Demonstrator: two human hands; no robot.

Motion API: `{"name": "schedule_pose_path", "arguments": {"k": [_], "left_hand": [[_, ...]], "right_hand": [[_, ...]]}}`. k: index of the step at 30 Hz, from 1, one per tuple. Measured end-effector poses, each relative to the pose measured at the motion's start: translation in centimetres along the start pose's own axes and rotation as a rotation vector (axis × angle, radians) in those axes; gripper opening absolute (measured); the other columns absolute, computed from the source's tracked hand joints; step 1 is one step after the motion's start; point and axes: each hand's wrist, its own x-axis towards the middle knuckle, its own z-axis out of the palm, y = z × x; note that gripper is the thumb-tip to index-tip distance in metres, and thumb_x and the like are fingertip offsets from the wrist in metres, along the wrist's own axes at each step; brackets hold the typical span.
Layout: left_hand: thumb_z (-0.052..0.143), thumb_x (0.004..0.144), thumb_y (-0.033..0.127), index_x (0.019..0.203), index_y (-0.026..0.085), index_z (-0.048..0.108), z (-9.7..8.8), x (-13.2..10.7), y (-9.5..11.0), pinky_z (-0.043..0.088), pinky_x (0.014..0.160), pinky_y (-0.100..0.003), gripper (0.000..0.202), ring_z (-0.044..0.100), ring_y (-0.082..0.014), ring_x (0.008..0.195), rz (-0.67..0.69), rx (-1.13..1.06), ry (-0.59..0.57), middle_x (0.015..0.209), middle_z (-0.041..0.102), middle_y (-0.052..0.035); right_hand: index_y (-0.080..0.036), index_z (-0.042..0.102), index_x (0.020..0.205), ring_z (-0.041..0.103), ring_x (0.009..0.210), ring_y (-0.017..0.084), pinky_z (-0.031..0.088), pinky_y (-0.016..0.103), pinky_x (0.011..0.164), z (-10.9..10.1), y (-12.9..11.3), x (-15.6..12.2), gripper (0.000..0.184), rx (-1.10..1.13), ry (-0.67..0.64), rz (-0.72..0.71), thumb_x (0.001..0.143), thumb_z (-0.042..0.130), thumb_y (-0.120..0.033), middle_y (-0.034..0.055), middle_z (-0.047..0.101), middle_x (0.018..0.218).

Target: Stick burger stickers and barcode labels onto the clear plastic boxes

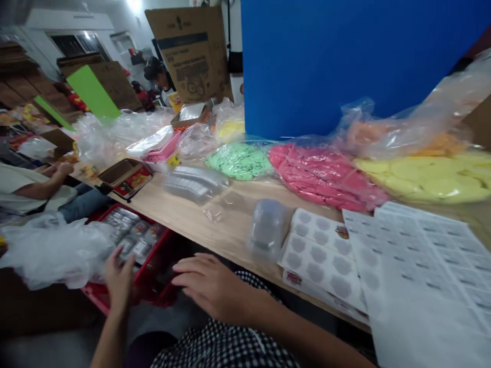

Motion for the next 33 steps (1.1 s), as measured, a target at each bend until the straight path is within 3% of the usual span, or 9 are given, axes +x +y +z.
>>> {"name": "schedule_pose_path", "arguments": {"k": [3, 6, 9, 13, 18, 22, 26, 30, 33], "left_hand": [[0.052, 0.083, 0.037, 0.111, 0.022, 0.056, 5.9, -1.4, 8.6, 0.041, 0.100, -0.044, 0.031, 0.050, -0.0238, 0.115, 0.283, -0.033, -0.270, 0.120, 0.055, -0.0074], [0.057, 0.082, 0.031, 0.116, 0.024, 0.053, 11.8, -1.6, 15.2, 0.042, 0.100, -0.040, 0.035, 0.049, -0.0218, 0.116, 0.528, 0.031, -0.490, 0.123, 0.051, -0.0086], [0.064, 0.076, 0.034, 0.122, 0.020, 0.047, 17.3, -1.0, 18.4, 0.038, 0.102, -0.043, 0.051, 0.043, -0.0261, 0.123, 0.567, 0.249, -0.645, 0.130, 0.046, -0.0136], [0.070, 0.068, 0.037, 0.127, 0.016, 0.041, 21.9, -0.2, 18.7, 0.037, 0.100, -0.046, 0.069, 0.039, -0.0315, 0.125, 0.516, 0.398, -0.714, 0.130, 0.046, -0.0172], [0.067, 0.071, 0.039, 0.125, 0.014, 0.043, 22.8, 0.1, 18.1, 0.044, 0.093, -0.042, 0.064, 0.052, -0.0291, 0.110, 0.466, 0.468, -0.706, 0.115, 0.055, -0.0160], [0.066, 0.070, 0.040, 0.128, 0.012, 0.039, 22.2, -1.0, 18.1, 0.041, 0.097, -0.042, 0.070, 0.049, -0.0290, 0.114, 0.473, 0.460, -0.630, 0.118, 0.051, -0.0164], [0.062, 0.075, 0.039, 0.134, 0.013, 0.030, 20.8, -2.5, 18.5, 0.038, 0.100, -0.045, 0.072, 0.042, -0.0287, 0.121, 0.532, 0.399, -0.523, 0.127, 0.043, -0.0173], [0.063, 0.076, 0.036, 0.136, 0.017, 0.027, 18.5, -2.9, 19.5, 0.040, 0.099, -0.045, 0.072, 0.044, -0.0276, 0.118, 0.658, 0.247, -0.306, 0.125, 0.043, -0.0162], [0.062, 0.076, 0.036, 0.137, 0.018, 0.026, 17.3, -2.5, 19.7, 0.039, 0.100, -0.046, 0.073, 0.043, -0.0279, 0.119, 0.669, 0.215, -0.275, 0.126, 0.042, -0.0160]], "right_hand": [[-0.020, 0.057, 0.112, 0.053, 0.113, 0.014, 0.044, 0.034, 0.098, -3.8, 1.0, -5.6, 0.028, 0.020, 0.229, 0.117, 0.089, 0.042, -0.015, 0.0072, 0.062, 0.117], [-0.025, 0.060, 0.108, 0.058, 0.107, 0.015, 0.049, 0.032, 0.090, -6.2, 2.5, -10.8, 0.027, 0.067, 0.397, 0.305, 0.088, 0.044, -0.017, 0.0052, 0.064, 0.111], [-0.027, 0.063, 0.104, 0.061, 0.102, 0.017, 0.051, 0.030, 0.088, -8.1, 3.8, -14.8, 0.025, 0.096, 0.489, 0.487, 0.088, 0.045, -0.025, 0.0045, 0.066, 0.106], [-0.028, 0.065, 0.104, 0.062, 0.100, 0.017, 0.052, 0.027, 0.086, -10.2, 5.1, -18.5, 0.025, 0.108, 0.567, 0.639, 0.087, 0.046, -0.031, 0.0026, 0.067, 0.106], [-0.030, 0.066, 0.102, 0.063, 0.099, 0.016, 0.052, 0.025, 0.085, -12.1, 6.3, -20.8, 0.025, 0.113, 0.594, 0.740, 0.085, 0.048, -0.037, -0.0005, 0.068, 0.106], [-0.030, 0.067, 0.099, 0.065, 0.096, 0.018, 0.055, 0.026, 0.080, -12.6, 7.0, -21.4, 0.028, 0.088, 0.606, 0.775, 0.085, 0.047, -0.042, -0.0001, 0.069, 0.102], [-0.030, 0.067, 0.099, 0.065, 0.094, 0.020, 0.056, 0.030, 0.079, -12.1, 7.6, -21.8, 0.031, 0.074, 0.576, 0.788, 0.083, 0.047, -0.047, 0.0014, 0.069, 0.102], [-0.031, 0.067, 0.099, 0.065, 0.095, 0.021, 0.055, 0.033, 0.082, -11.3, 7.8, -21.7, 0.033, 0.043, 0.569, 0.803, 0.081, 0.048, -0.050, 0.0012, 0.069, 0.103], [-0.031, 0.067, 0.098, 0.065, 0.095, 0.022, 0.054, 0.034, 0.082, -10.9, 7.7, -21.2, 0.034, 0.017, 0.549, 0.805, 0.081, 0.047, -0.052, 0.0010, 0.069, 0.104]]}}
